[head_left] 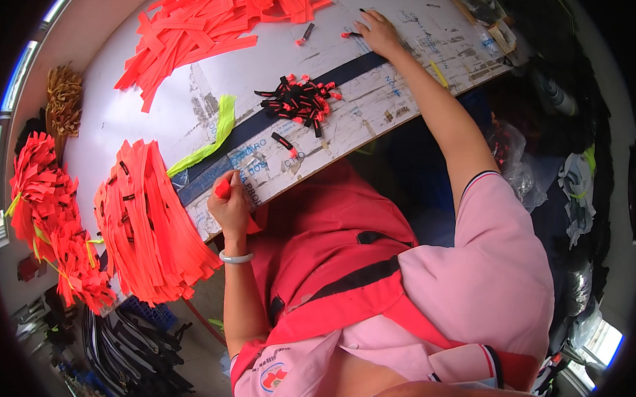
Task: Attach small plastic buckles or clips to the ends of red fabric straps at a workshop bench.
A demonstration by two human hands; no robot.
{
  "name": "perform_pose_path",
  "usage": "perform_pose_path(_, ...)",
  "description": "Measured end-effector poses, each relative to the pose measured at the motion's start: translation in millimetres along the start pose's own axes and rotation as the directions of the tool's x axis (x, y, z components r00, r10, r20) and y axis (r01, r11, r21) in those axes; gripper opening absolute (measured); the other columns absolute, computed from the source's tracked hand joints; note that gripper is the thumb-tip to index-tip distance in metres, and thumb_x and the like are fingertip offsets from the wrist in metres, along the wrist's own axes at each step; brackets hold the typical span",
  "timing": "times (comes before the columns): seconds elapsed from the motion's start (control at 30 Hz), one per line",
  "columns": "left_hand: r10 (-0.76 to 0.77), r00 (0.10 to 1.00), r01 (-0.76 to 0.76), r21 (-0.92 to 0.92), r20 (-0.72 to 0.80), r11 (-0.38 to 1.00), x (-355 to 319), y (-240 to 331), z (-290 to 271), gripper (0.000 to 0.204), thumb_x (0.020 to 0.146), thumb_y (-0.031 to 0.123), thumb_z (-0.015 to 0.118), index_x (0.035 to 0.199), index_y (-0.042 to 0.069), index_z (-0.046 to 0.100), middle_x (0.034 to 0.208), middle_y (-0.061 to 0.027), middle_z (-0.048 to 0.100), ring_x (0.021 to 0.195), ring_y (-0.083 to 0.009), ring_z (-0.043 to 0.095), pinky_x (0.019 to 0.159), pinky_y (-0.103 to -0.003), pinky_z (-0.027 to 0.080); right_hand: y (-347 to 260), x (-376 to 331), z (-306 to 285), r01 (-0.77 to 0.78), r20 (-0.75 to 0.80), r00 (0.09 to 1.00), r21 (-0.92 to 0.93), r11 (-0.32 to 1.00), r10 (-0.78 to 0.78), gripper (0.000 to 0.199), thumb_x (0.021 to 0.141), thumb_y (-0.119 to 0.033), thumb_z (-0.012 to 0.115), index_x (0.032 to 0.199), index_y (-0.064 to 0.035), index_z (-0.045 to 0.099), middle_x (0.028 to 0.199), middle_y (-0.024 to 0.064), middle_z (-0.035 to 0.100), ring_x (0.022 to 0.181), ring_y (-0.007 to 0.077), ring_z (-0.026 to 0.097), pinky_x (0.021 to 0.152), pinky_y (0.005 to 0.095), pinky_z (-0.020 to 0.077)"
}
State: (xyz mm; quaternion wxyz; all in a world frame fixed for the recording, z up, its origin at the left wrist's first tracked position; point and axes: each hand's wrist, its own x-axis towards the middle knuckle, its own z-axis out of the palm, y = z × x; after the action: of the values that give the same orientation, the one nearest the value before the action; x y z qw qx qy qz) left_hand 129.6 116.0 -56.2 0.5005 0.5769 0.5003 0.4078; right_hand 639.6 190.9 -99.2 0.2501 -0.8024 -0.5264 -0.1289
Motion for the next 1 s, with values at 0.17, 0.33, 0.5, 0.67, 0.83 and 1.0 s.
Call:
perform_pose_path(0.17, -0.073, 0.997, 0.074, -0.044, 0.017, 0.996, -4, 5, -5, 0.015, 0.093, 0.014, 0.06, 0.102, 0.001, 0.063, 0.059, 0.0043, 0.05, 0.047, -0.0021, 0.043, 0.044, -0.018, 0.034, -94, -50, -8, 0.118, 0.099, 0.976, 0.511, 0.851, -0.195, 0.027, 0.087, -0.025, 0.06, 0.105, -0.0065, 0.067, 0.111, 0.0114, 0.063, 0.104, 0.0298, 0.058, 0.092, 0.0363, 0.0446)
perform_pose_path(0.33, -0.046, 0.999, 0.042, -0.315, -0.004, 0.948, -13, 18, -2, 0.027, 0.101, 0.027, 0.046, 0.099, 0.003, 0.057, 0.06, 0.0001, 0.051, 0.05, -0.0054, 0.047, 0.043, -0.019, 0.037, -118, -60, -31, 0.2, 0.037, 0.967, 0.506, 0.839, -0.253, 0.016, 0.082, -0.015, 0.062, 0.093, -0.0063, 0.069, 0.098, 0.0098, 0.067, 0.097, 0.0283, 0.059, 0.086, 0.0365, 0.0464)
perform_pose_path(0.5, -0.141, 0.98, 0.185, -0.388, 0.138, 0.903, -32, -7, -38, 0.03, 0.1, 0.028, 0.046, 0.093, 0.002, 0.058, 0.079, -0.0045, 0.059, 0.052, -0.0085, 0.05, 0.05, -0.023, 0.045, -147, -63, -63, 0.179, -0.03, 0.983, 0.352, 0.919, -0.18, 0.023, 0.081, -0.022, 0.068, 0.103, -0.0149, 0.068, 0.086, 0.0011, 0.068, 0.082, 0.0191, 0.058, 0.076, 0.0311, 0.048)
perform_pose_path(0.67, -0.235, 0.96, 0.279, -0.486, 0.151, 0.828, -65, 23, -41, 0.031, 0.1, 0.024, 0.048, 0.112, -0.002, 0.06, 0.084, -0.0052, 0.06, 0.06, -0.0092, 0.054, 0.053, -0.021, 0.045, -196, -84, -94, -0.448, 0.504, 0.856, 0.834, 0.323, -0.115, 0.027, 0.088, -0.024, 0.066, 0.108, -0.0054, 0.064, 0.082, 0.0024, 0.066, 0.064, 0.0106, 0.056, 0.062, 0.0232, 0.0485)
perform_pose_path(0.83, -0.243, 0.946, 0.318, -0.473, 0.214, 0.821, -84, 31, -49, 0.03, 0.098, 0.021, 0.051, 0.109, -0.004, 0.062, 0.079, -0.0046, 0.059, 0.066, -0.0113, 0.06, 0.063, -0.024, 0.053, -297, -176, -123, -0.69, 0.656, 0.65, 0.721, 0.064, -0.383, 0.025, 0.094, -0.027, 0.058, 0.095, -0.0016, 0.053, 0.076, 0.0089, 0.063, 0.057, 0.0142, 0.063, 0.047, 0.0227, 0.0517)
perform_pose_path(1.0, -0.292, 0.947, 0.321, -0.434, 0.134, 0.842, -94, 29, -61, 0.026, 0.097, 0.018, 0.053, 0.104, -0.004, 0.065, 0.087, -0.0045, 0.061, 0.069, -0.0101, 0.06, 0.063, -0.024, 0.053, -339, -209, -128, -0.712, 0.687, 0.596, 0.692, 0.122, -0.416, 0.024, 0.092, -0.027, 0.062, 0.096, -0.0038, 0.056, 0.074, 0.0035, 0.063, 0.053, 0.0062, 0.054, 0.044, 0.0166, 0.0397)
